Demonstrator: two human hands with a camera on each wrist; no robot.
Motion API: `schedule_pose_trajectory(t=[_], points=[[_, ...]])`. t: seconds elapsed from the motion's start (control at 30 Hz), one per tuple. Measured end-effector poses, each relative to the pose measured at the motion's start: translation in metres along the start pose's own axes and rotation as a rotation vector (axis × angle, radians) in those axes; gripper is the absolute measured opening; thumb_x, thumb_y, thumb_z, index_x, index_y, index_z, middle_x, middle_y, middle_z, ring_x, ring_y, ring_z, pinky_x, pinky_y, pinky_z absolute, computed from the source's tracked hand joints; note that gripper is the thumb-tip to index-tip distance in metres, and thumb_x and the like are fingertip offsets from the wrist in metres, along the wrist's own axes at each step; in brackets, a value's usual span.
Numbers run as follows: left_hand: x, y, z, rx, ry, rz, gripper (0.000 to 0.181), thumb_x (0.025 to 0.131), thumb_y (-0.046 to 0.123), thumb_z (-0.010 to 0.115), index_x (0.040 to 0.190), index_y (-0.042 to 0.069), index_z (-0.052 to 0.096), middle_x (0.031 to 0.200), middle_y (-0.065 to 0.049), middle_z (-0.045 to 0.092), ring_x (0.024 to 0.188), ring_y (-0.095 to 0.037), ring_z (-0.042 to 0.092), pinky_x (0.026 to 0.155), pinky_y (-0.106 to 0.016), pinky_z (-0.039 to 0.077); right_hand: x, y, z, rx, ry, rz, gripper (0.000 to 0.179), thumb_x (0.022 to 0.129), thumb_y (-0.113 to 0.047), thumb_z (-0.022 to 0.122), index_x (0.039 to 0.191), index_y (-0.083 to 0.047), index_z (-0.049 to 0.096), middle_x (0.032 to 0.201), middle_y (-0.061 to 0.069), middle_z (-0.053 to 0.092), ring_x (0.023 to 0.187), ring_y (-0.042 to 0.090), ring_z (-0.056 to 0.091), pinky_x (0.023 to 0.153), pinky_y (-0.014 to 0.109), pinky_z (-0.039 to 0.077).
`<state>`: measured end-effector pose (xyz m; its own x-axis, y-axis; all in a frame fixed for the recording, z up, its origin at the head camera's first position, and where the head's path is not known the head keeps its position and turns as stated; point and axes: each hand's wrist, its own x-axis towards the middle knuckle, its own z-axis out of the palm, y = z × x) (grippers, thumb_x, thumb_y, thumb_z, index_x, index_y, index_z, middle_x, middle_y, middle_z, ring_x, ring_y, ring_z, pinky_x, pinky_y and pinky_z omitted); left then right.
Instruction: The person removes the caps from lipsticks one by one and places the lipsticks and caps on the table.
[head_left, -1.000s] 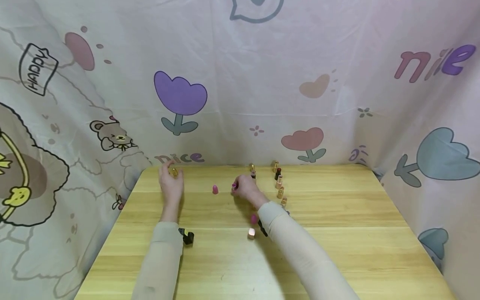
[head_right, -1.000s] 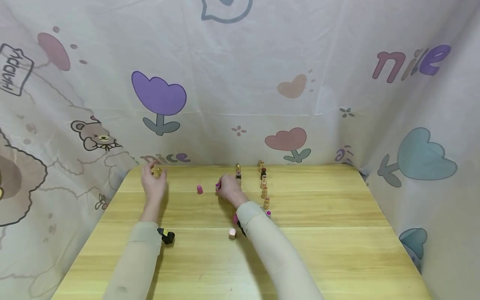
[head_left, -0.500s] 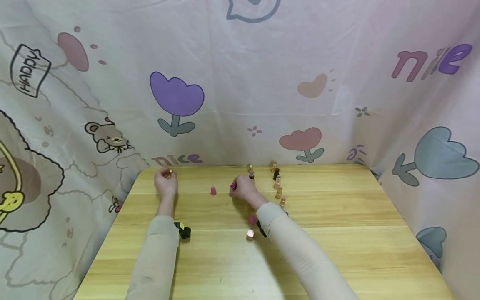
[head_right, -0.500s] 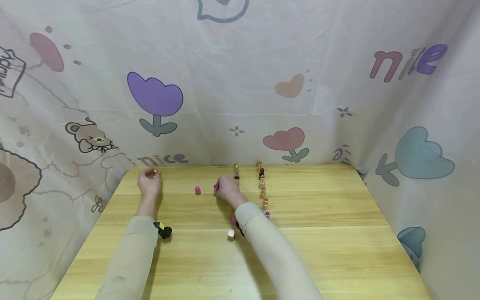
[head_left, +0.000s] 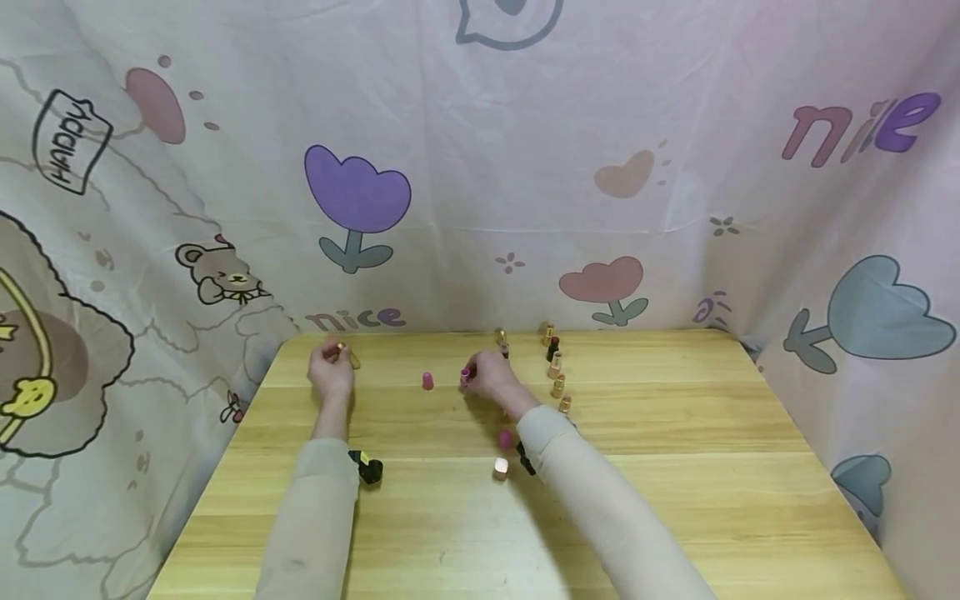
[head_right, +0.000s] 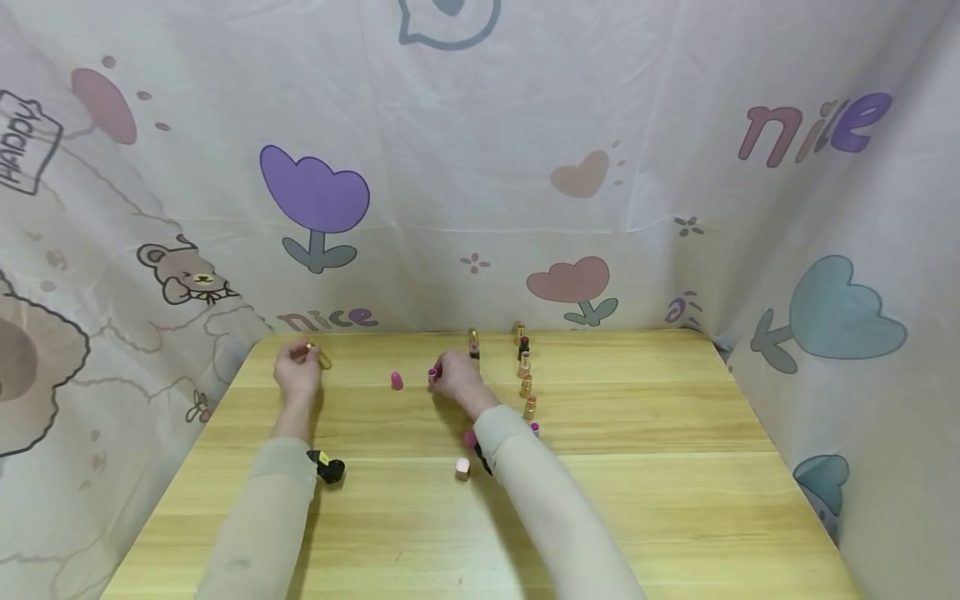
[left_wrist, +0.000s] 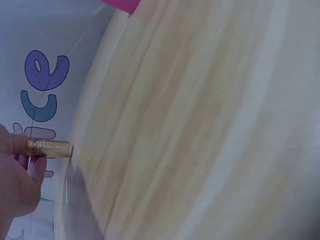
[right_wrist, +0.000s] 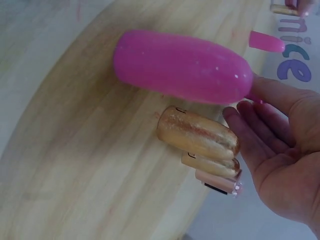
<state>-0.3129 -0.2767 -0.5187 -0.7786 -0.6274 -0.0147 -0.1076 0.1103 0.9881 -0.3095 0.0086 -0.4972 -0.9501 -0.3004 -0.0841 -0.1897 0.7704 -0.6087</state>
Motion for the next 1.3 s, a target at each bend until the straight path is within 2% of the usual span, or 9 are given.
schedule_pose_trajectory(t=[0.1, 0.23, 0.33, 0.4, 0.57, 0.7, 0.83, 1.1, 1.3], points=[[-0.006, -0.001, -0.001, -0.004, 0.006, -0.017, 0.037, 0.104, 0.008, 0.062, 0.138, -0.002, 0.055, 0.137, -0.018, 0.061, 0.126, -0.028, 0.058, 0.107, -0.033, 0.054, -0.005, -0.001, -0.004, 0.043, 0.01, -0.01, 0.027, 0.082, -0.006, 0.087, 0.106, -0.004, 0.076, 0.1, 0.008, 0.075, 0.093, 0.023, 0.069, 0.091, 0.034, 0.062], [-0.013, -0.003, -0.002, -0.033, 0.021, -0.033, 0.038, 0.103, 0.011, 0.064, 0.138, 0.0, 0.055, 0.138, -0.017, 0.061, 0.126, -0.026, 0.059, 0.106, -0.03, 0.055, -0.012, -0.003, -0.01, 0.1, 0.028, -0.023, 0.049, 0.081, -0.007, 0.088, 0.126, 0.001, 0.069, 0.121, 0.015, 0.072, 0.109, 0.032, 0.068, 0.101, 0.041, 0.059], [-0.018, -0.004, -0.003, -0.084, 0.042, -0.031, 0.039, 0.102, 0.011, 0.066, 0.138, 0.001, 0.056, 0.136, -0.015, 0.062, 0.123, -0.022, 0.06, 0.103, -0.025, 0.056, -0.016, -0.004, -0.015, 0.158, 0.041, -0.036, 0.065, 0.08, -0.008, 0.089, 0.139, 0.0, 0.061, 0.134, 0.016, 0.067, 0.12, 0.036, 0.064, 0.105, 0.045, 0.057], [-0.021, -0.003, -0.005, -0.106, 0.061, -0.037, 0.039, 0.102, 0.012, 0.067, 0.138, 0.002, 0.057, 0.131, -0.011, 0.063, 0.119, -0.018, 0.061, 0.1, -0.023, 0.057, -0.019, -0.005, -0.018, 0.187, 0.062, -0.044, 0.07, 0.081, -0.01, 0.088, 0.143, -0.002, 0.058, 0.14, 0.015, 0.064, 0.125, 0.036, 0.061, 0.107, 0.047, 0.055], [-0.035, 0.002, -0.008, -0.245, 0.07, -0.066, 0.041, 0.102, 0.012, 0.067, 0.14, 0.001, 0.054, 0.12, -0.002, 0.06, 0.111, -0.012, 0.059, 0.101, -0.021, 0.055, -0.026, -0.007, -0.025, 0.181, 0.164, -0.08, 0.064, 0.089, -0.019, 0.083, 0.145, -0.005, 0.056, 0.144, 0.012, 0.061, 0.129, 0.033, 0.059, 0.11, 0.047, 0.053], [-0.048, 0.004, -0.007, -0.421, 0.072, -0.096, 0.039, 0.101, 0.008, 0.066, 0.136, -0.003, 0.052, 0.116, -0.003, 0.057, 0.108, -0.012, 0.06, 0.103, -0.022, 0.055, -0.031, -0.01, -0.029, 0.166, 0.239, -0.136, 0.059, 0.093, -0.021, 0.079, 0.145, -0.005, 0.056, 0.142, 0.014, 0.061, 0.128, 0.033, 0.06, 0.109, 0.047, 0.054], [-0.063, 0.006, -0.005, -0.554, 0.077, -0.132, 0.029, 0.101, 0.005, 0.067, 0.127, 0.001, 0.054, 0.115, -0.004, 0.056, 0.106, -0.012, 0.061, 0.104, -0.024, 0.056, -0.036, -0.016, -0.029, 0.163, 0.297, -0.213, 0.056, 0.094, -0.018, 0.078, 0.145, -0.005, 0.056, 0.141, 0.014, 0.061, 0.128, 0.031, 0.06, 0.109, 0.044, 0.054], [-0.095, 0.018, -0.007, -0.646, 0.024, -0.156, 0.029, 0.102, 0.009, 0.066, 0.127, 0.003, 0.052, 0.121, -0.009, 0.053, 0.122, -0.024, 0.061, 0.104, -0.022, 0.055, -0.051, -0.032, -0.026, 0.16, 0.406, -0.394, 0.052, 0.094, -0.013, 0.076, 0.142, -0.004, 0.058, 0.144, 0.012, 0.061, 0.13, 0.029, 0.06, 0.114, 0.041, 0.05], [-0.116, 0.031, -0.006, -0.685, -0.037, -0.159, 0.036, 0.105, 0.01, 0.061, 0.135, -0.003, 0.047, 0.132, -0.017, 0.052, 0.131, -0.029, 0.057, 0.106, -0.023, 0.054, -0.059, -0.042, -0.02, 0.114, 0.467, -0.562, 0.049, 0.094, -0.009, 0.076, 0.138, 0.003, 0.059, 0.143, 0.017, 0.061, 0.133, 0.033, 0.058, 0.116, 0.042, 0.048]])
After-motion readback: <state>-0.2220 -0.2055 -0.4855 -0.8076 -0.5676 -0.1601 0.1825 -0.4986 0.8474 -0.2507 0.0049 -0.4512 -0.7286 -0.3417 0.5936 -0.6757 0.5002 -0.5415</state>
